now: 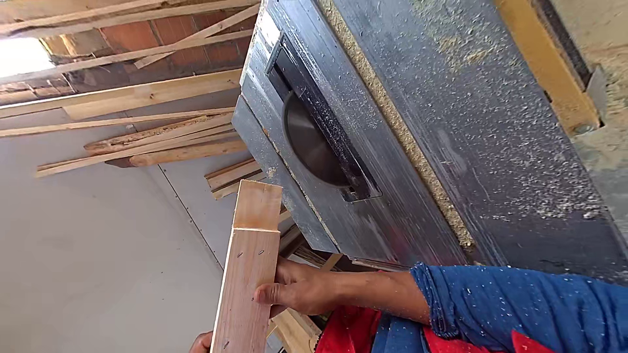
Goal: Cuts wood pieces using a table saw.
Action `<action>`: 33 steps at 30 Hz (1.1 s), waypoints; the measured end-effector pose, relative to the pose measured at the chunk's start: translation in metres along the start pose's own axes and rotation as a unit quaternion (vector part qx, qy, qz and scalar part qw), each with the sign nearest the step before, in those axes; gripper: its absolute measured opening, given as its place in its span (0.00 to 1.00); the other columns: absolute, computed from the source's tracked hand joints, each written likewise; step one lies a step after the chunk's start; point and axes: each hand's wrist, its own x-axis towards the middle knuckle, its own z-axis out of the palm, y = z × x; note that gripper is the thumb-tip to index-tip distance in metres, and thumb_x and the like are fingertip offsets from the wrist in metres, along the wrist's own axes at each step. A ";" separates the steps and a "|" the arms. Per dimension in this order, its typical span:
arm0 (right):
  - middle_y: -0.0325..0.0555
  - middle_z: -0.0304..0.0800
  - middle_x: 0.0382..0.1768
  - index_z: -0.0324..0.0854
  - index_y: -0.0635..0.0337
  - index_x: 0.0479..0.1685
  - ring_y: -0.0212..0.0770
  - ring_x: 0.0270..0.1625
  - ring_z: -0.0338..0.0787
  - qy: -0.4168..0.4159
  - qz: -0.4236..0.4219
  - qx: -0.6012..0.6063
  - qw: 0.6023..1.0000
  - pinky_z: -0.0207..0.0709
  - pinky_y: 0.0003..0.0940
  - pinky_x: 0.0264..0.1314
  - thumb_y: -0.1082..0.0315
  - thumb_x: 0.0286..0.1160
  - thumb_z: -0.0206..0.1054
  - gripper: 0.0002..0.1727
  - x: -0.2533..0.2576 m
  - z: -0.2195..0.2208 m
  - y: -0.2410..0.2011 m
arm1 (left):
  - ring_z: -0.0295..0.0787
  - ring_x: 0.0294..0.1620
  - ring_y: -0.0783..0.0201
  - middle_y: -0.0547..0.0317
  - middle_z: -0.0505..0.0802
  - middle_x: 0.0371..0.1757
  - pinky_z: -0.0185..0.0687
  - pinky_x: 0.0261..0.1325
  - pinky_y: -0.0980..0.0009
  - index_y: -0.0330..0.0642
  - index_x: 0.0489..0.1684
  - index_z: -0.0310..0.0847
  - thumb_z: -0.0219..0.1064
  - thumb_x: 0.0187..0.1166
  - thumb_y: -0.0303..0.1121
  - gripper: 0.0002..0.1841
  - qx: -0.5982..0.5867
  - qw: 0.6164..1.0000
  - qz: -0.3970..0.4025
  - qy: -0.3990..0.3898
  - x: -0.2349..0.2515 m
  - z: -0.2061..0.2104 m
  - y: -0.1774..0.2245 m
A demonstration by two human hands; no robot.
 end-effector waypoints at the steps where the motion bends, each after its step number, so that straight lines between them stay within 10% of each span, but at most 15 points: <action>1: 0.48 0.85 0.63 0.51 0.64 0.83 0.40 0.64 0.90 -0.001 0.000 -0.007 1.000 0.89 0.45 0.65 0.66 0.89 0.59 0.30 0.000 0.000 -0.001 | 0.93 0.45 0.82 0.81 0.96 0.45 0.89 0.54 0.78 0.58 0.53 0.81 0.71 0.80 0.38 0.09 -0.001 1.000 -0.004 0.010 -0.001 0.005 -0.002; 6: 0.48 0.87 0.60 0.58 0.68 0.80 0.37 0.61 0.90 -0.015 0.011 -0.103 0.994 0.88 0.40 0.65 0.66 0.91 0.56 0.25 -0.008 -0.022 -0.005 | 0.92 0.62 0.62 0.64 0.92 0.67 0.89 0.67 0.58 0.58 0.86 0.63 0.67 0.83 0.49 0.32 -0.105 0.993 -0.030 -0.048 0.002 0.045 -0.040; 12: 0.49 0.90 0.58 0.67 0.68 0.77 0.35 0.57 0.91 0.073 0.092 -0.321 0.940 0.87 0.36 0.62 0.54 0.88 0.61 0.30 -0.040 -0.050 0.004 | 0.95 0.52 0.64 0.60 0.96 0.55 0.92 0.58 0.62 0.48 0.74 0.75 0.73 0.72 0.31 0.28 -0.278 0.960 0.015 0.008 0.002 0.144 -0.097; 19: 0.46 0.94 0.50 0.82 0.60 0.64 0.39 0.58 0.93 0.261 0.160 -0.564 0.767 0.85 0.48 0.65 0.33 0.74 0.65 0.38 -0.090 -0.059 0.035 | 0.92 0.57 0.71 0.63 0.95 0.59 0.88 0.62 0.67 0.41 0.80 0.70 0.77 0.64 0.47 0.41 -0.470 0.877 0.050 0.084 0.007 0.291 -0.166; 27: 0.44 0.94 0.49 0.75 0.67 0.67 0.33 0.54 0.94 0.402 0.105 -0.599 0.685 0.88 0.38 0.63 0.44 0.79 0.67 0.33 -0.158 -0.062 0.072 | 0.95 0.53 0.59 0.50 0.94 0.58 0.94 0.57 0.59 0.32 0.79 0.67 0.79 0.66 0.51 0.45 -0.486 0.867 0.104 0.038 0.013 0.378 -0.187; 33: 0.50 0.91 0.61 0.73 0.59 0.82 0.48 0.63 0.91 0.446 0.140 -0.788 0.401 0.83 0.54 0.67 0.30 0.75 0.62 0.46 -0.165 -0.035 0.085 | 0.94 0.51 0.60 0.50 0.92 0.57 0.94 0.51 0.56 0.35 0.82 0.64 0.77 0.64 0.39 0.42 -0.303 0.939 0.125 0.099 0.004 0.373 -0.177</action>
